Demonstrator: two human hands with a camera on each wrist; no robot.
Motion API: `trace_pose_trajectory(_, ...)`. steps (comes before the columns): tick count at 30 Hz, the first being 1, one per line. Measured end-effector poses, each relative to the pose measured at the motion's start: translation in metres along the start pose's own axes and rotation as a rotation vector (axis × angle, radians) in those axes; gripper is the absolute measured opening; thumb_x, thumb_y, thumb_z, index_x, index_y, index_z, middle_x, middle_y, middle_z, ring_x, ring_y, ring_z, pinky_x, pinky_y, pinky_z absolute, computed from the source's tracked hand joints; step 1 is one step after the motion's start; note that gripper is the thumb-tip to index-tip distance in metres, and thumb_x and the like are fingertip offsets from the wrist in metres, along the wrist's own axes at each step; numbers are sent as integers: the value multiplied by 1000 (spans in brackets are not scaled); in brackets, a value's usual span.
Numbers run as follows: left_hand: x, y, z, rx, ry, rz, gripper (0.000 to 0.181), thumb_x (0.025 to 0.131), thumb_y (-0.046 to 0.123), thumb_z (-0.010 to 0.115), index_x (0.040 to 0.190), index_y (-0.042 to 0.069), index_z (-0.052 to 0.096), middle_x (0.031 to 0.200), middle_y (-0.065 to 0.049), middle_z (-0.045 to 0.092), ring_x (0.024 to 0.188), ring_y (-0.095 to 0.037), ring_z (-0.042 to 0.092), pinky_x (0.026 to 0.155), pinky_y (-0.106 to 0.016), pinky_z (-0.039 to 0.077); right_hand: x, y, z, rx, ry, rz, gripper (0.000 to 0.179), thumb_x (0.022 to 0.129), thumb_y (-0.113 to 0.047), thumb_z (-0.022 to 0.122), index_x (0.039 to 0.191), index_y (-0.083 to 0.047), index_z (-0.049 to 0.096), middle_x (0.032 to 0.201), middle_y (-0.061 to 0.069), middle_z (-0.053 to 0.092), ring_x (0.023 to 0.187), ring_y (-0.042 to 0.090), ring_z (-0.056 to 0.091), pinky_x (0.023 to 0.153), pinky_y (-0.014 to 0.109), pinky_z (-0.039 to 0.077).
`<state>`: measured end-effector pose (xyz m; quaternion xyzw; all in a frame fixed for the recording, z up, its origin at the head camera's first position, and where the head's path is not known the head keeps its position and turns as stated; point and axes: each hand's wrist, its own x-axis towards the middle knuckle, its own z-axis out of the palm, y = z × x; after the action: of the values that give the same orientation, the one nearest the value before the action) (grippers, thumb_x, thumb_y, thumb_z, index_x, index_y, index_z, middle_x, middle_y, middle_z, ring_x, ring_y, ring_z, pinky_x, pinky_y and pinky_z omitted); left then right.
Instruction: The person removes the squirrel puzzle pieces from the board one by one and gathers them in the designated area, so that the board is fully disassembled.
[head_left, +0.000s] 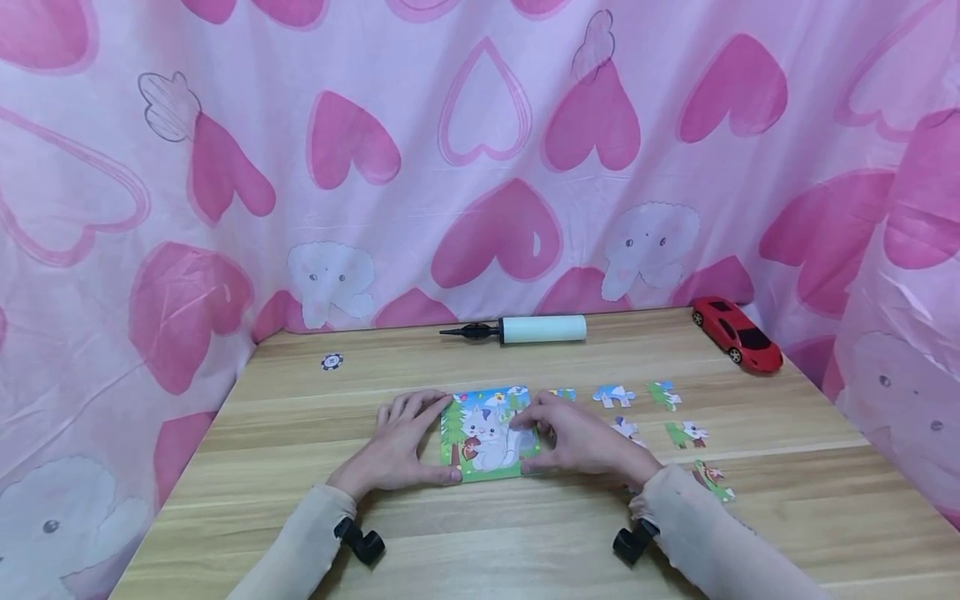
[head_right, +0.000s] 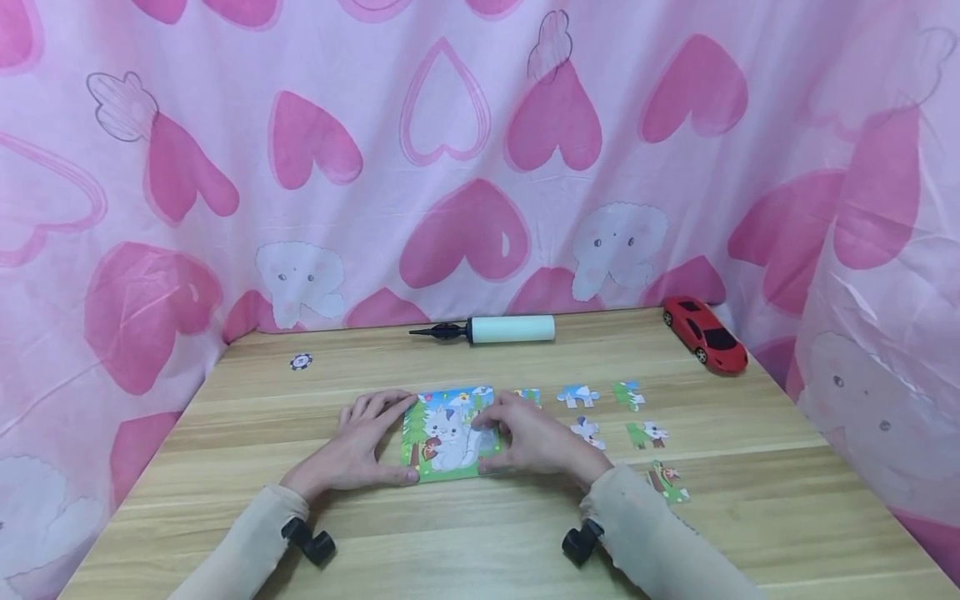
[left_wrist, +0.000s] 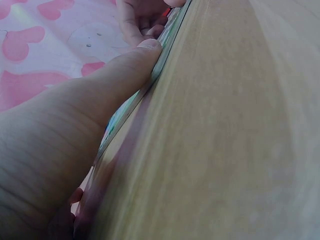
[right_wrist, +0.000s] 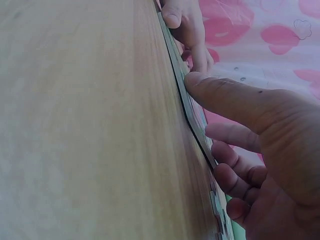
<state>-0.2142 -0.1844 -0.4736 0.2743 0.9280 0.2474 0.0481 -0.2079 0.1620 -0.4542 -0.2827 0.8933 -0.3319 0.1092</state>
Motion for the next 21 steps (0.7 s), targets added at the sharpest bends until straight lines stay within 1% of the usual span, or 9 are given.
trace_pose_trajectory(6, 0, 1, -1, 1, -2, -6, 127, 77, 84, 84, 176, 19, 36, 178, 0, 32, 160, -31, 25, 117, -59, 27, -1, -1, 0, 1, -9, -4, 56, 89, -38, 97, 140, -25, 77, 118, -6, 57, 100, 16, 55, 82, 30, 50)
trace_pose_trajectory(16, 1, 0, 0, -2, -3, -14, 126, 78, 85, 82, 176, 21, 37, 177, 2, 33, 160, -31, 25, 118, -59, 25, 0, -1, 0, 5, -10, -17, 54, 90, -36, 96, 137, -21, 76, 123, -4, 59, 102, 17, 56, 85, 30, 52)
trace_pose_trajectory(21, 0, 0, 0, 1, -8, -14, 126, 78, 86, 82, 176, 21, 36, 177, 2, 32, 161, -31, 24, 118, -59, 26, 0, -2, 0, 0, -10, -8, 53, 89, -34, 97, 137, -22, 75, 119, -7, 59, 101, 16, 56, 85, 30, 52)
